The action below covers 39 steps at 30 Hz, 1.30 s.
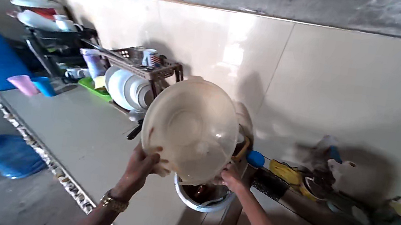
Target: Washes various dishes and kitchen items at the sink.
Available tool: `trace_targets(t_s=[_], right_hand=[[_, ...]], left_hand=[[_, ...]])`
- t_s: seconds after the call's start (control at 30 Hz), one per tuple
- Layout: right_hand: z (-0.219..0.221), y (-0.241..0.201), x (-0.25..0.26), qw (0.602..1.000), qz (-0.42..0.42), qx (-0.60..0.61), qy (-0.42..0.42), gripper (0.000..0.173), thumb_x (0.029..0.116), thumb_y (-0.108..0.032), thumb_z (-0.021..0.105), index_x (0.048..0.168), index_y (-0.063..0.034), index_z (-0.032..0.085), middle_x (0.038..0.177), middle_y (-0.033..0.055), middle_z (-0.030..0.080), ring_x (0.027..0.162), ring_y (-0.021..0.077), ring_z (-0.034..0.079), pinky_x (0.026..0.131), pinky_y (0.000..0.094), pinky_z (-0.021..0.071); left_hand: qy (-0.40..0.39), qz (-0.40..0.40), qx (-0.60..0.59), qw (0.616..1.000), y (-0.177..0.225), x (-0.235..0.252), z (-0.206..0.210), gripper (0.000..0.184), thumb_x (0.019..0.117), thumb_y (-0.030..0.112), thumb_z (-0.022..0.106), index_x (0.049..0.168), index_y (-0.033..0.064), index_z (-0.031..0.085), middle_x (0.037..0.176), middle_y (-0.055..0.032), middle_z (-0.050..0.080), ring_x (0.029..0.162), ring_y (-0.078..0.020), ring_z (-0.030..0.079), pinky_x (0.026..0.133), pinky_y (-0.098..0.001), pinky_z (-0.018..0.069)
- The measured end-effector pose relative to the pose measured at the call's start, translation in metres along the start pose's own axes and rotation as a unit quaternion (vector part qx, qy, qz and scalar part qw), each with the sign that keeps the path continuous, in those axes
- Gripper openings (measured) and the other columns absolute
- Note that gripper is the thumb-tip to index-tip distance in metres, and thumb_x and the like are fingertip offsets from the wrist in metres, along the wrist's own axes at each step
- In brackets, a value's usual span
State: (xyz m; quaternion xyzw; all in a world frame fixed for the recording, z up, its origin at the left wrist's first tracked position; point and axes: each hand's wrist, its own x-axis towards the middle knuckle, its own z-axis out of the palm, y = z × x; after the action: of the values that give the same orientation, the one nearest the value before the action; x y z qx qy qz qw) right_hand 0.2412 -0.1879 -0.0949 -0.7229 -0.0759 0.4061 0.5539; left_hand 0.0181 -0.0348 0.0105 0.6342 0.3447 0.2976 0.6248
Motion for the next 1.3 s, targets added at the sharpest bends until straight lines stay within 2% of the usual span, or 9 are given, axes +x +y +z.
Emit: trace_targets(t_s=[0.17, 0.4, 0.6, 0.7, 0.9, 1.07, 1.17, 1.23, 1.3], right_hand=[[0.004, -0.006, -0.006, 0.999, 0.022, -0.029, -0.035, 0.044, 0.0908, 0.015, 0.061, 0.131, 0.0047, 0.048, 0.098, 0.0187, 0.067, 0.075, 0.0236, 0.071, 0.066, 0.0358, 0.0615], [0.006, -0.011, -0.011, 0.995, 0.023, -0.081, -0.045, 0.044, 0.0887, 0.011, 0.069, 0.129, 0.0034, 0.051, 0.089, 0.0155, 0.069, 0.070, 0.0199, 0.071, 0.065, 0.0319, 0.0615], [0.006, -0.008, -0.013, 0.995, 0.017, -0.095, -0.039, 0.033, 0.0848, 0.012, 0.072, 0.112, 0.0054, 0.055, 0.077, 0.0109, 0.068, 0.062, 0.0155, 0.068, 0.061, 0.0279, 0.0592], [0.007, -0.010, -0.015, 0.995, 0.007, -0.091, -0.031, 0.030, 0.0845, 0.013, 0.071, 0.110, 0.0066, 0.057, 0.080, 0.0124, 0.069, 0.065, 0.0158, 0.069, 0.063, 0.0280, 0.0600], [0.005, -0.014, -0.016, 0.996, 0.002, -0.085, -0.022, 0.034, 0.0877, 0.013, 0.067, 0.119, 0.0068, 0.054, 0.089, 0.0156, 0.070, 0.069, 0.0182, 0.071, 0.066, 0.0297, 0.0608], [0.000, -0.014, -0.017, 0.997, 0.001, -0.077, -0.030, 0.033, 0.0921, 0.009, 0.066, 0.122, 0.0070, 0.054, 0.096, 0.0178, 0.069, 0.076, 0.0203, 0.072, 0.070, 0.0326, 0.0616], [-0.006, -0.016, -0.022, 0.982, -0.014, -0.186, -0.039, 0.034, 0.0975, -0.002, 0.065, 0.128, 0.0074, 0.053, 0.106, 0.0198, 0.067, 0.086, 0.0216, 0.070, 0.079, 0.0344, 0.0596], [-0.010, -0.025, -0.032, 0.942, -0.057, -0.329, -0.031, 0.031, 0.0999, -0.006, 0.059, 0.127, 0.0095, 0.058, 0.117, 0.0260, 0.064, 0.103, 0.0314, 0.066, 0.093, 0.0450, 0.0521], [-0.012, -0.031, -0.043, 0.912, -0.103, -0.397, -0.008, 0.025, 0.0975, -0.003, 0.059, 0.119, 0.0095, 0.063, 0.119, 0.0287, 0.064, 0.111, 0.0390, 0.063, 0.097, 0.0526, 0.0487]], left_hand=[[0.007, 0.000, 0.004, 1.000, 0.012, -0.004, 0.006, 0.054, 0.0967, -0.007, 0.049, 0.148, 0.0072, 0.039, 0.116, -0.0188, 0.068, 0.079, -0.0272, 0.072, 0.060, -0.0399, 0.0599], [0.015, -0.007, -0.001, 1.000, 0.016, -0.004, 0.010, 0.051, 0.0973, -0.006, 0.049, 0.146, 0.0067, 0.041, 0.113, -0.0194, 0.068, 0.079, -0.0279, 0.072, 0.060, -0.0402, 0.0601], [0.002, 0.019, 0.021, 1.000, 0.023, -0.008, 0.010, 0.052, 0.0987, -0.005, 0.049, 0.148, 0.0068, 0.039, 0.116, -0.0206, 0.066, 0.079, -0.0280, 0.070, 0.061, -0.0407, 0.0592], [0.006, 0.027, 0.034, 0.999, 0.027, -0.010, 0.011, 0.048, 0.0977, -0.008, 0.049, 0.144, 0.0038, 0.041, 0.112, -0.0190, 0.066, 0.073, -0.0239, 0.069, 0.058, -0.0372, 0.0588], [0.020, 0.038, 0.037, 0.998, 0.023, -0.007, 0.013, 0.051, 0.0945, -0.008, 0.052, 0.143, 0.0050, 0.044, 0.108, -0.0174, 0.066, 0.076, -0.0235, 0.069, 0.059, -0.0382, 0.0593], [0.013, 0.038, 0.032, 0.999, 0.021, -0.004, 0.014, 0.050, 0.0953, -0.008, 0.051, 0.143, 0.0042, 0.043, 0.111, -0.0181, 0.067, 0.075, -0.0239, 0.071, 0.059, -0.0378, 0.0601], [0.009, 0.040, 0.024, 0.999, 0.019, -0.005, 0.015, 0.052, 0.0940, -0.006, 0.051, 0.144, 0.0049, 0.041, 0.110, -0.0169, 0.067, 0.074, -0.0228, 0.072, 0.058, -0.0362, 0.0605], [0.011, 0.039, 0.022, 0.999, 0.016, -0.003, 0.015, 0.054, 0.0929, -0.006, 0.051, 0.145, 0.0041, 0.040, 0.110, -0.0177, 0.067, 0.075, -0.0240, 0.072, 0.058, -0.0376, 0.0604], [0.013, 0.040, 0.024, 0.999, 0.013, -0.001, 0.014, 0.055, 0.0930, -0.006, 0.051, 0.146, 0.0041, 0.040, 0.113, -0.0181, 0.067, 0.076, -0.0242, 0.071, 0.059, -0.0384, 0.0601]])
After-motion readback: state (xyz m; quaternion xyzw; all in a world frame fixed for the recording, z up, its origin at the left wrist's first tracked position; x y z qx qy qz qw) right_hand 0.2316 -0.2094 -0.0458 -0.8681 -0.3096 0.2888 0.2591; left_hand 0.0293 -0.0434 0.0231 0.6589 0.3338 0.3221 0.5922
